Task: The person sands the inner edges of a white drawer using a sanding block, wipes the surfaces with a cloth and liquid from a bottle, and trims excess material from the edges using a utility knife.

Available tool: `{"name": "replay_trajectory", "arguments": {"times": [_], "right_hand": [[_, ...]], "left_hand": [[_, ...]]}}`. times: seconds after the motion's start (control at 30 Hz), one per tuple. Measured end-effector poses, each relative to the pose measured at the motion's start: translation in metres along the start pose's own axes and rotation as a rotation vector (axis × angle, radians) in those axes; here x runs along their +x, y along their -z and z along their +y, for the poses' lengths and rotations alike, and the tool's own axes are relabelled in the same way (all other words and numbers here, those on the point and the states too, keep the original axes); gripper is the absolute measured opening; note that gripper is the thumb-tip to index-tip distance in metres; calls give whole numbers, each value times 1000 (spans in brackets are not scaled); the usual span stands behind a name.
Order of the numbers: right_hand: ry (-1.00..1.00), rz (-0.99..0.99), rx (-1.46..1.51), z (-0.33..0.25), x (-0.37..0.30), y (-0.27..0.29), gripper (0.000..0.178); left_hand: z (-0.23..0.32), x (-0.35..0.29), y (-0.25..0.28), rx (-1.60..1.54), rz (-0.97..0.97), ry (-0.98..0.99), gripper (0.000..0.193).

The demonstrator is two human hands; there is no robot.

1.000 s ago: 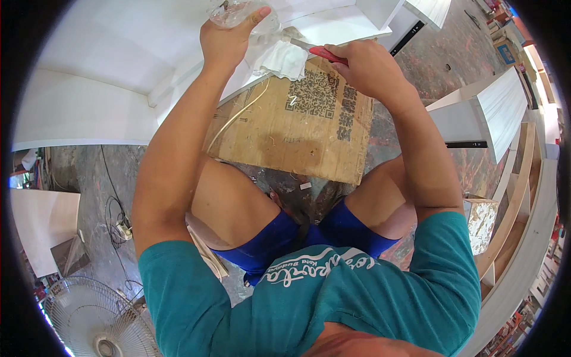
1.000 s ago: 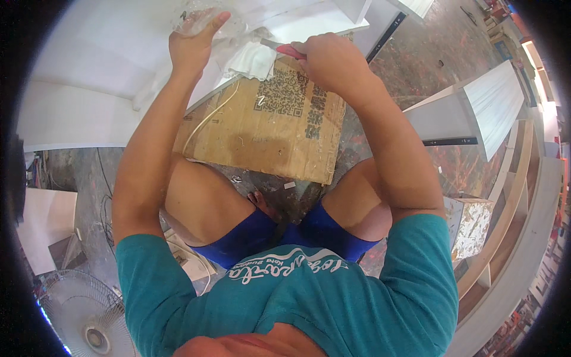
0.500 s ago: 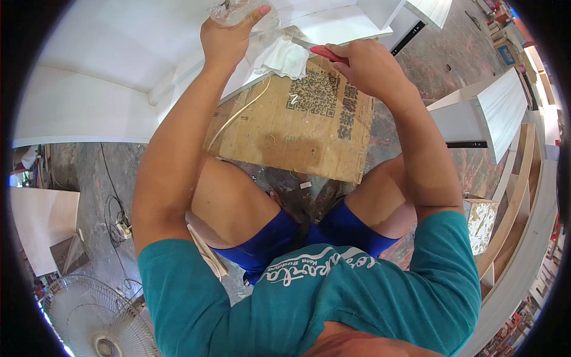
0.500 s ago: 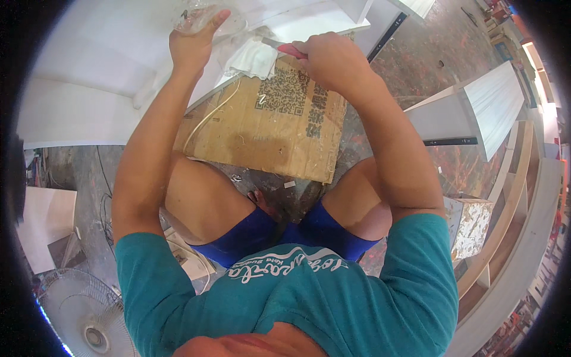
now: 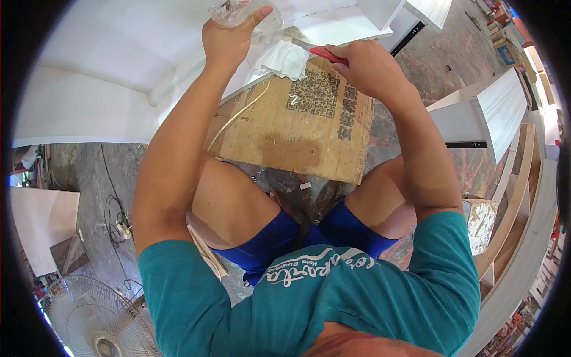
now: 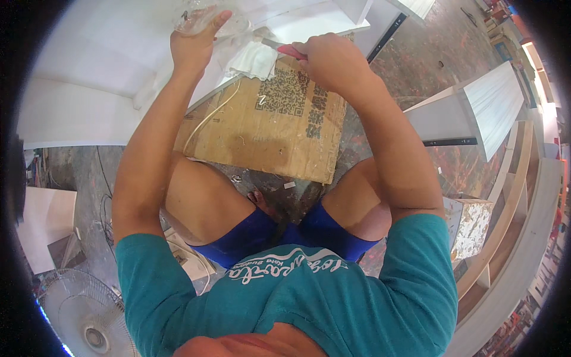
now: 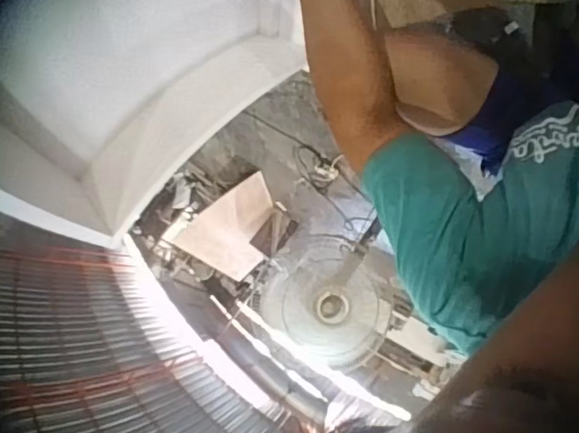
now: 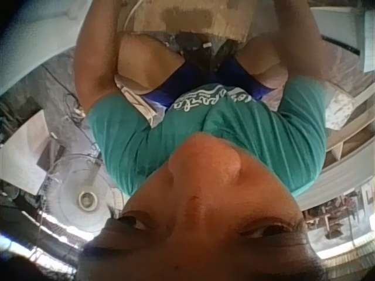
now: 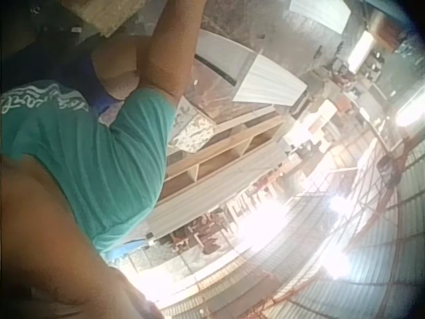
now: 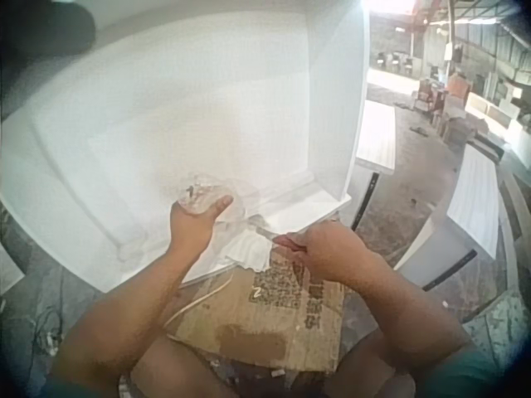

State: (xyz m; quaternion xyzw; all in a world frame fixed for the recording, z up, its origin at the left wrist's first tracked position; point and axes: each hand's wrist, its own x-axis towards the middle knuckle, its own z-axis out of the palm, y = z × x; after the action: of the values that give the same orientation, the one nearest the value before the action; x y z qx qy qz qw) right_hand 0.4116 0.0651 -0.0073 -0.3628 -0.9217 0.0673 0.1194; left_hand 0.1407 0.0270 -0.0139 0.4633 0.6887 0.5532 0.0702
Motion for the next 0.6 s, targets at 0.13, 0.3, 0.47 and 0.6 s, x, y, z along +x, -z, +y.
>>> {"name": "replay_trajectory", "arguments": {"times": [0.13, 0.3, 0.47, 0.6], "right_hand": [[-4, -3, -10, -2, 0, 2, 25], [8, 8, -2, 0, 1, 0, 24], [19, 15, -5, 0, 1, -2, 26], [-3, -5, -7, 0, 1, -1, 27]], "left_hand": [[-2, 0, -1, -48, -10, -14, 60], [1, -1, 0, -95, -44, 25, 62], [2, -3, 0, -56, -17, 74, 70], [4, -3, 0, 44, 22, 109, 74]]}}
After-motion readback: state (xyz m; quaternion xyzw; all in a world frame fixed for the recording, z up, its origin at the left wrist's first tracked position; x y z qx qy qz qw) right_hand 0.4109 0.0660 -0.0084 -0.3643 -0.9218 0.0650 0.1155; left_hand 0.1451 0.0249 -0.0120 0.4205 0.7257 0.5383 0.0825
